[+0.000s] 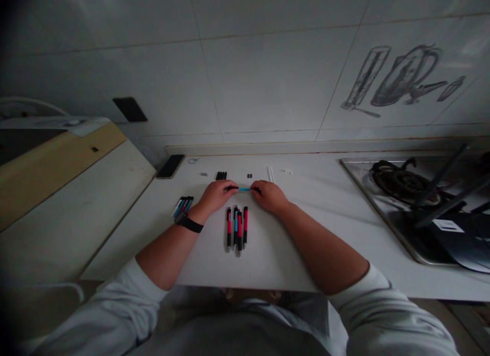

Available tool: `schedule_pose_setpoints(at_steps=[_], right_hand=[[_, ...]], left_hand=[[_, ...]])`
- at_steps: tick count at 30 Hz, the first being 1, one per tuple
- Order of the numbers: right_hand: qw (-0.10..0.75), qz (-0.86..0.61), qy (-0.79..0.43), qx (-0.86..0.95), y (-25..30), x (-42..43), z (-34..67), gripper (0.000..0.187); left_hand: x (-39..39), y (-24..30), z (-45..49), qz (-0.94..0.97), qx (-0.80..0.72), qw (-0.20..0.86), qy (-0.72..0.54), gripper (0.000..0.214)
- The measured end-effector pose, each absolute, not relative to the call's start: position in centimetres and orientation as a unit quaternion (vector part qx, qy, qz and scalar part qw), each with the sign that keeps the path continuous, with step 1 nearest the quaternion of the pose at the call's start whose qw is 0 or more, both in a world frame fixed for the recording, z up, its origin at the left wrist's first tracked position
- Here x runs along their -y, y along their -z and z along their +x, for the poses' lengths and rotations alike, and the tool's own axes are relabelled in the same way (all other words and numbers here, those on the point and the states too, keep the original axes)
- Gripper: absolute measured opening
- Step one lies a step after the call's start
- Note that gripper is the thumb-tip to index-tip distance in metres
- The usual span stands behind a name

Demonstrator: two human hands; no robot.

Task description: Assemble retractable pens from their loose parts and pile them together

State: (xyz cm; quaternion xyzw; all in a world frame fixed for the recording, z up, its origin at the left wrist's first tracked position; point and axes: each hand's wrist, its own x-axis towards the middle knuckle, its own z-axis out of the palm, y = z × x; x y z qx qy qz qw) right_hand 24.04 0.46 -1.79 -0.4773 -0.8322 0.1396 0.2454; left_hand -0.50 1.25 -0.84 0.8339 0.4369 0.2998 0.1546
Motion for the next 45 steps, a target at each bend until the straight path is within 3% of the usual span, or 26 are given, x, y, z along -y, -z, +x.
schedule_pose_setpoints(at_steps=[11, 26, 40, 45], right_hand=[[0.245, -0.565, -0.097, 0.782, 1.3, -0.5, 24.3, 0.014], [0.225, -0.556, -0.111, 0.792, 1.3, -0.1, 23.8, 0.013], [0.218, -0.555, -0.116, 0.794, 1.6, -0.3, 24.1, 0.014], [0.217, -0.555, -0.116, 0.795, 1.7, -0.4, 24.1, 0.013]], left_hand=[[-2.7, 1.4, -1.9, 0.807, -0.461, 0.120, -0.350, 0.019], [-0.5, -0.1, -0.7, 0.858, -0.427, 0.118, -0.261, 0.024], [-1.1, -3.6, -5.2, 0.772, -0.484, 0.178, -0.373, 0.014], [-1.3, -4.9, -9.7, 0.713, -0.526, 0.202, -0.417, 0.028]])
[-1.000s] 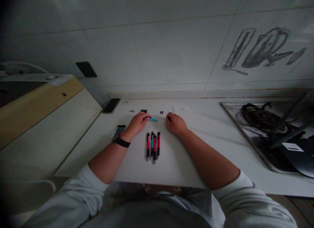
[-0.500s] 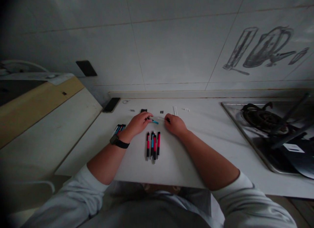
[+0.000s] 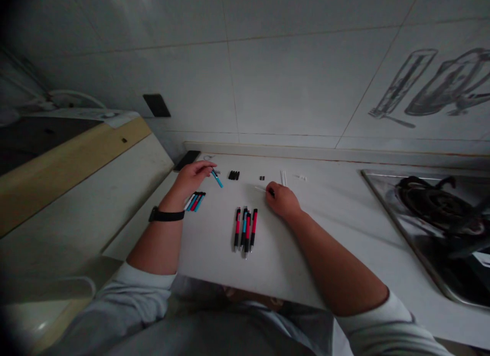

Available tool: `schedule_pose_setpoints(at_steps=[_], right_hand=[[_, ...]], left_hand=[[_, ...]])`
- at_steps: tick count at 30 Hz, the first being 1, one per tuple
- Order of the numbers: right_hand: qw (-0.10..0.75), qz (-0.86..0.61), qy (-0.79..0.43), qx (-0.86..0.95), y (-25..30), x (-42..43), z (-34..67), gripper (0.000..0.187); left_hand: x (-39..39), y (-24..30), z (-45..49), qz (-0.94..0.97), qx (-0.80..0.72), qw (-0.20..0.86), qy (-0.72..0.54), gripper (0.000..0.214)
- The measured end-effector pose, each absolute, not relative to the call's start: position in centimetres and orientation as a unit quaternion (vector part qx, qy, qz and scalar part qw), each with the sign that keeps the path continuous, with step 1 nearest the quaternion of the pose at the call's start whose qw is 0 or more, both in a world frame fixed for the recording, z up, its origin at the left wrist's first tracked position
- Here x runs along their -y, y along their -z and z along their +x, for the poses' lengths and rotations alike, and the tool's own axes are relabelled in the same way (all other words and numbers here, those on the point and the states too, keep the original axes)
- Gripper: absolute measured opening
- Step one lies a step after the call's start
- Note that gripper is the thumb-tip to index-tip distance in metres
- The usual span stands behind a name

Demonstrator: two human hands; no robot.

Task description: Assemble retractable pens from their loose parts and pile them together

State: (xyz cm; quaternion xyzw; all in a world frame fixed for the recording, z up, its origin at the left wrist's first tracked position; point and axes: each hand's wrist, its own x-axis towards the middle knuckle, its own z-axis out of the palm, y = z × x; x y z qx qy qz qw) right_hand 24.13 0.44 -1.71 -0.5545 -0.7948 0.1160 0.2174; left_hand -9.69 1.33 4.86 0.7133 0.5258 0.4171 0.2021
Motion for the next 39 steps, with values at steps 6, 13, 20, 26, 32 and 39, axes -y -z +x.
schedule_pose_setpoints(at_steps=[6, 13, 20, 26, 32, 39], right_hand=[[0.222, -0.550, -0.121, 0.796, 1.8, -0.5, 24.2, 0.014], [0.218, -0.555, -0.117, 0.794, 1.7, -0.5, 24.2, 0.015], [0.215, -0.556, -0.113, 0.795, 1.8, -0.6, 24.2, 0.015], [0.216, -0.554, -0.113, 0.796, 1.8, -0.6, 24.3, 0.015], [0.217, -0.554, -0.121, 0.795, 1.9, -0.7, 24.3, 0.014], [0.216, -0.554, -0.119, 0.795, 1.7, -0.6, 24.3, 0.013]], left_hand=[[-1.2, -3.9, -12.9, 0.720, -0.550, 0.273, -0.324, 0.028], [-1.6, -2.2, -12.8, 0.758, -0.570, 0.242, -0.204, 0.013], [-1.7, -1.1, -11.2, 0.789, -0.579, 0.145, -0.147, 0.004], [-1.7, -1.1, -9.9, 0.794, -0.576, 0.143, -0.132, 0.011], [-1.4, -1.8, -10.6, 0.789, -0.582, 0.156, -0.121, 0.004], [-1.5, -1.7, -11.8, 0.779, -0.588, 0.183, -0.120, 0.006]])
